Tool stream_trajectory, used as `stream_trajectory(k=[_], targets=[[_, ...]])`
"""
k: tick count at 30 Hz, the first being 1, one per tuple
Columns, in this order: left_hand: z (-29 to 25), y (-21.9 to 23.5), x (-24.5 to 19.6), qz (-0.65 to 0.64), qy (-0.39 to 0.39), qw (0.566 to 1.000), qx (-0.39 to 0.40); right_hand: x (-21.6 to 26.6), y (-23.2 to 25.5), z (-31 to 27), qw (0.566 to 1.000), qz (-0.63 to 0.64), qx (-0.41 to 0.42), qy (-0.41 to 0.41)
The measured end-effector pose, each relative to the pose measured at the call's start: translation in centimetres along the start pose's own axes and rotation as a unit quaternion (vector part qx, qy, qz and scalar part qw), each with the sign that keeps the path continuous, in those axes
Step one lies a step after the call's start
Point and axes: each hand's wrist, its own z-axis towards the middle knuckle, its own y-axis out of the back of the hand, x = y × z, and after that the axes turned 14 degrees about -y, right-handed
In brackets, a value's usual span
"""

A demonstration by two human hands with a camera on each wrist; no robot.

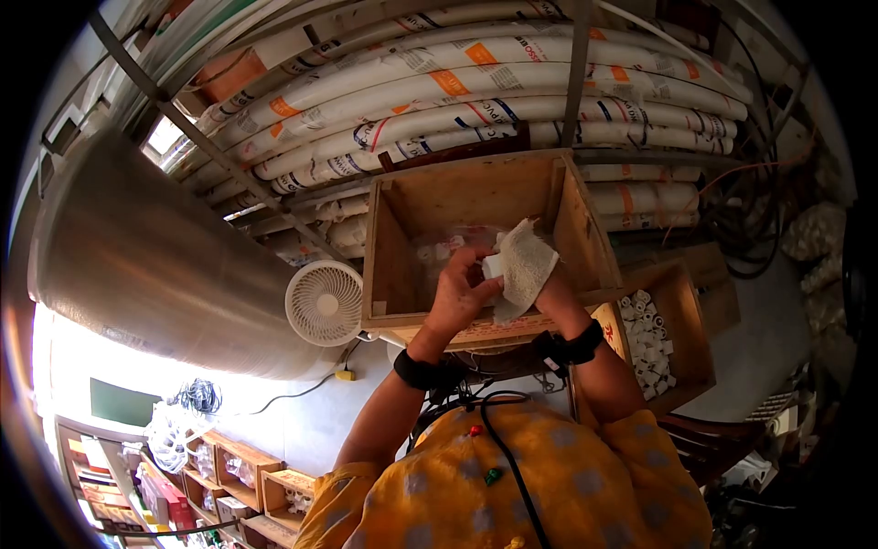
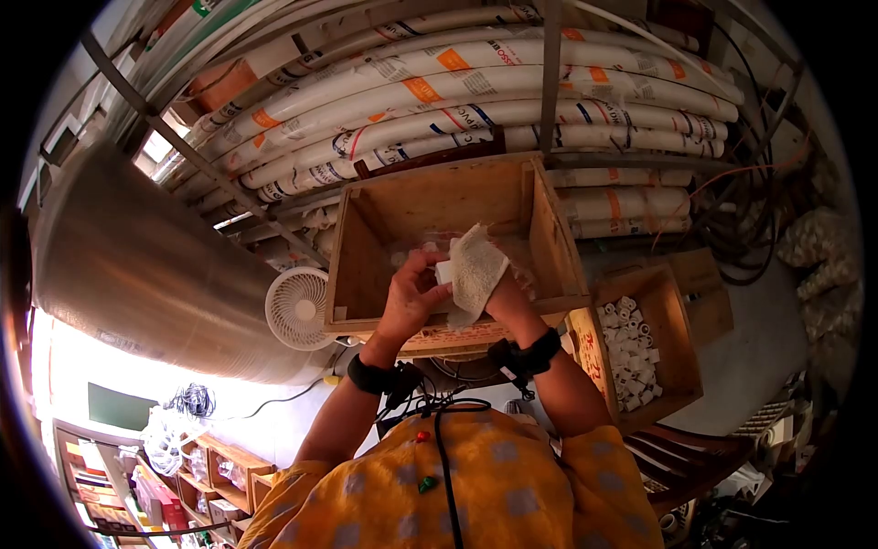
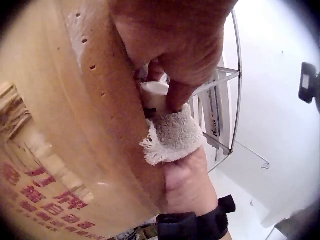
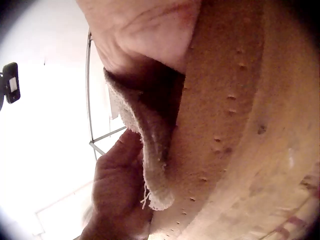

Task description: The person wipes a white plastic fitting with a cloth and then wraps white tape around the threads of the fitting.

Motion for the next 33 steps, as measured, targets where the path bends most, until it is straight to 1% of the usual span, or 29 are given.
stream_trajectory(k=[2,5,7,8,12,14,17,20,23,25,29,32,33], targets=[[-0.1,-0.1,0.2,-0.01,-0.008,1.0,-0.007,-0.3,0.0,0.2,0.999,0.033,0.0,-0.006],[-0.2,0.0,0.3,-0.016,-0.01,1.0,-0.008,-1.9,0.4,1.0,0.996,-0.063,-0.032,0.053],[-0.3,0.1,0.1,-0.016,-0.002,1.0,-0.007,-3.2,1.0,2.1,0.999,0.023,-0.007,-0.039],[-0.3,0.1,0.1,-0.02,-0.011,1.0,-0.013,-3.6,1.2,2.5,0.994,0.067,0.005,-0.086],[-0.4,0.2,0.4,-0.041,-0.031,0.998,-0.028,-3.3,0.9,2.2,0.997,-0.015,-0.01,-0.07],[-0.4,0.2,0.6,-0.039,-0.034,0.998,-0.03,-0.8,0.3,0.6,0.998,-0.026,-0.004,-0.055],[-0.3,0.3,0.7,-0.003,-0.029,0.999,-0.027,-0.8,0.3,0.7,1.0,-0.001,0.016,-0.021],[-0.1,0.2,0.1,0.041,-0.015,0.999,-0.02,-1.6,0.3,0.5,0.998,0.066,0.018,-0.009],[0.0,0.2,0.0,0.062,0.002,0.998,-0.013,-0.6,0.1,-0.2,1.0,0.012,-0.006,0.016],[0.1,0.2,0.1,0.074,0.018,0.997,-0.003,-0.7,0.1,0.1,0.999,0.052,0.0,0.007],[-0.1,0.2,0.5,0.009,0.018,1.0,-0.007,-1.3,0.0,0.7,0.99,0.135,-0.011,-0.028],[-0.2,0.3,-0.2,-0.053,0.021,0.998,-0.011,-1.5,0.2,1.4,0.987,0.143,-0.03,-0.069],[-0.2,0.3,-0.1,-0.07,0.017,0.997,-0.016,-1.3,0.3,1.5,0.993,0.094,-0.03,-0.066]])
